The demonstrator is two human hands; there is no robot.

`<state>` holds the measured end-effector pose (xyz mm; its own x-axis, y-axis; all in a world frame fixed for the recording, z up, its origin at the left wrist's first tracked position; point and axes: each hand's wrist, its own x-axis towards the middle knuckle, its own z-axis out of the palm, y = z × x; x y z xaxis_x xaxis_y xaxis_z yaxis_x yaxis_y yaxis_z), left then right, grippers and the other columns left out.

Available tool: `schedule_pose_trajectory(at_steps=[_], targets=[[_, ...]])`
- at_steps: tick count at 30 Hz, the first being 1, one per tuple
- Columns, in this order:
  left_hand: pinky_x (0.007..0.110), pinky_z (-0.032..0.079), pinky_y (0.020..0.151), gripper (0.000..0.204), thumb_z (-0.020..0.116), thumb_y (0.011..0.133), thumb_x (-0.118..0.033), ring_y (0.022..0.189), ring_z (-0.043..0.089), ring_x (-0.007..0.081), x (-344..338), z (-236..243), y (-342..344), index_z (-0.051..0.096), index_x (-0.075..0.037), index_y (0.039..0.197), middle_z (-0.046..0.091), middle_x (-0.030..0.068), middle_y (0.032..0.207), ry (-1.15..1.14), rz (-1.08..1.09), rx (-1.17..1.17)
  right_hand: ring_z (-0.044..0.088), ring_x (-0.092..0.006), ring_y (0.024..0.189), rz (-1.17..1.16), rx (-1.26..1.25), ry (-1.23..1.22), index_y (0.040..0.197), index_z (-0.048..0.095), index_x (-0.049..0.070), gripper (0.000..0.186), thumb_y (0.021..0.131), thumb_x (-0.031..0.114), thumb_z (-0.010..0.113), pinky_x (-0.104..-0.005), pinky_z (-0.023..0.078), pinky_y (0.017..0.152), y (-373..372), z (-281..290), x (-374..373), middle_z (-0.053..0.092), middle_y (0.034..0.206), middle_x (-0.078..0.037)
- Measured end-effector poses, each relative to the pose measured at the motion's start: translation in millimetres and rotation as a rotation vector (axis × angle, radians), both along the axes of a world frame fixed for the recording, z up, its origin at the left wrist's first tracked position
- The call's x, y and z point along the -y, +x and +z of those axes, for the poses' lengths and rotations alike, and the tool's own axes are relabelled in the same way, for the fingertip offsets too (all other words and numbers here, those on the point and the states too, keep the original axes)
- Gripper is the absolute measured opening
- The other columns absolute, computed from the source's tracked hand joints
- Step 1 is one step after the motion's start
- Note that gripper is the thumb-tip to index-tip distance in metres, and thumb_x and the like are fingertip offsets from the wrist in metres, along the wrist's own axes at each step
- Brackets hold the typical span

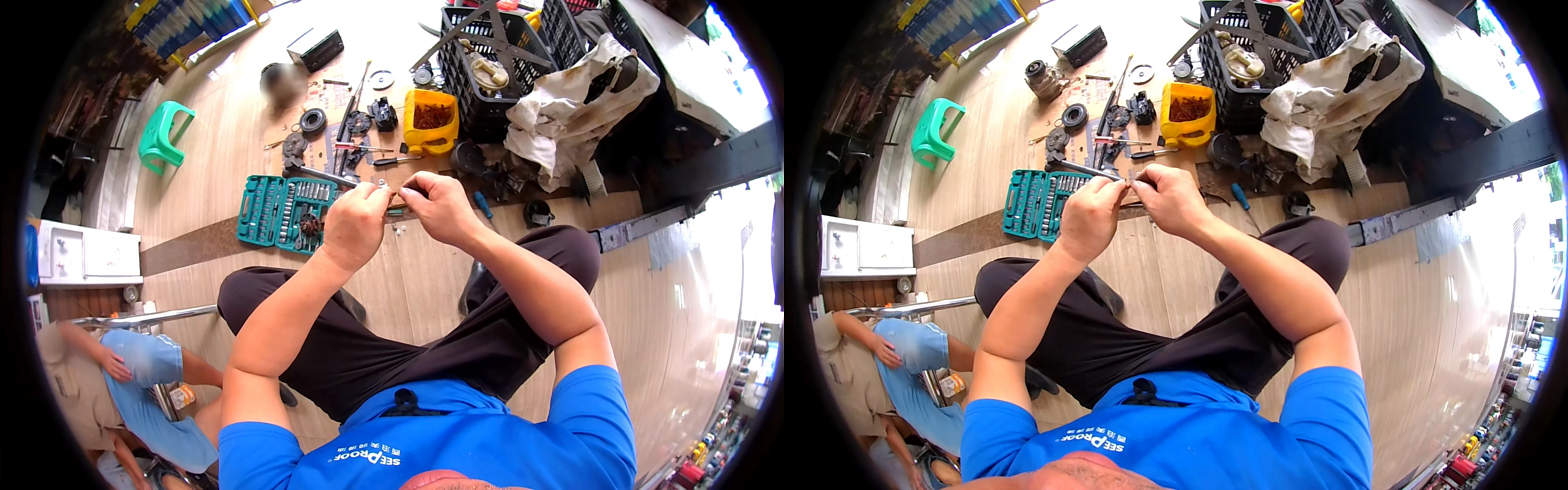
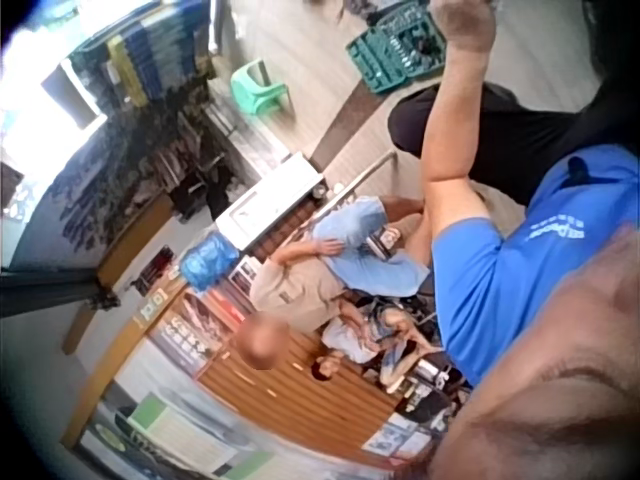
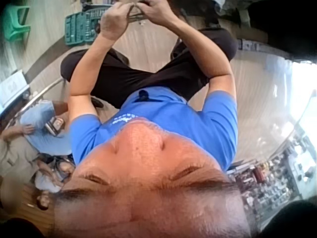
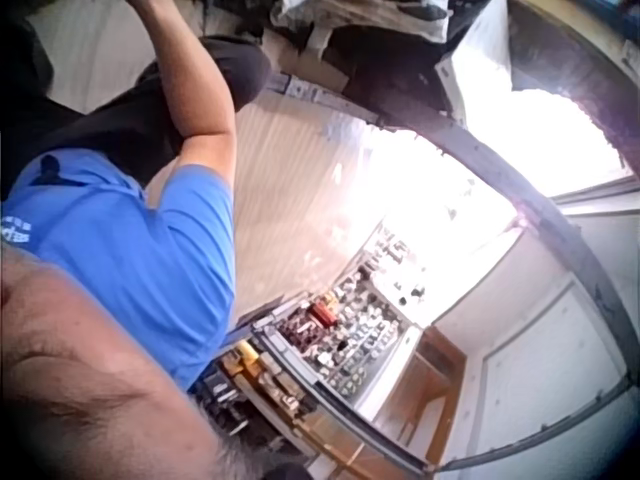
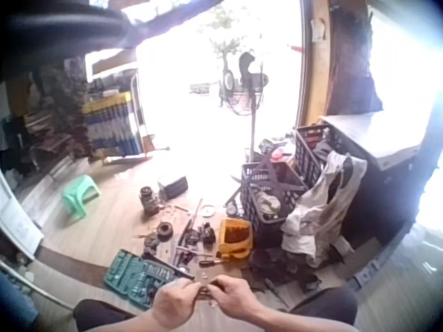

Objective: The person manipulates internal wiring and components of a disassembled alternator assembly by hand, using a small tool to guide the wires and reassembling the parts.

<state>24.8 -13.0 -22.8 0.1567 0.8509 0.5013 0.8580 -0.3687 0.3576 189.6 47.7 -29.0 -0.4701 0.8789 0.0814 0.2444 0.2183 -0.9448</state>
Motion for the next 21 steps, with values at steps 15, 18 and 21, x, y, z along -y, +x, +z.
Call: schedule_pose_trajectory(at_steps=[15, 18, 21], targets=[[0.023, 0.044, 0.059, 0.011, 0.061, 0.091, -0.007, 0.067, 0.056, 0.0067, -2.8, 12.0, -10.9, 0.066, 0.003, 0.092, 0.065, 0.005, 0.076, -0.538, 0.083, 0.8, 0.048, -0.0031, 0.067, 0.138, -0.122, -0.146, 0.089, 0.066, -0.001, 0.013, 0.091, 0.011, 0.064, -0.0228, 0.041, 0.058, -1.8, -1.1, 0.0, 0.059, 0.07, 0.002], [0.016, 0.034, 0.049, 0.01, 0.058, 0.094, -0.007, 0.059, 0.048, 0.0014, -5.8, 16.3, -14.4, 0.065, 0.0, 0.097, 0.061, 0.0001, 0.075, -0.708, 0.003, 1.04, 0.049, -0.0072, 0.062, 0.154, -0.162, -0.174, 0.083, 0.067, -0.001, 0.016, 0.087, 0.014, 0.068, -0.0277, 0.042, 0.056, 2.1, -0.1, -7.2, 0.057, 0.064, -0.004], [0.017, 0.033, 0.046, 0.011, 0.055, 0.096, -0.009, 0.052, 0.044, 0.0039, -3.0, 28.3, -29.1, 0.062, -0.001, 0.095, 0.059, 0.0011, 0.071, -0.878, -0.084, 1.18, 0.048, -0.0058, 0.062, 0.253, -0.229, -0.168, 0.084, 0.067, 0.001, 0.015, 0.088, 0.015, 0.068, -0.0265, 0.041, 0.056, -2.1, -1.8, -10.0, 0.057, 0.064, -0.001]])
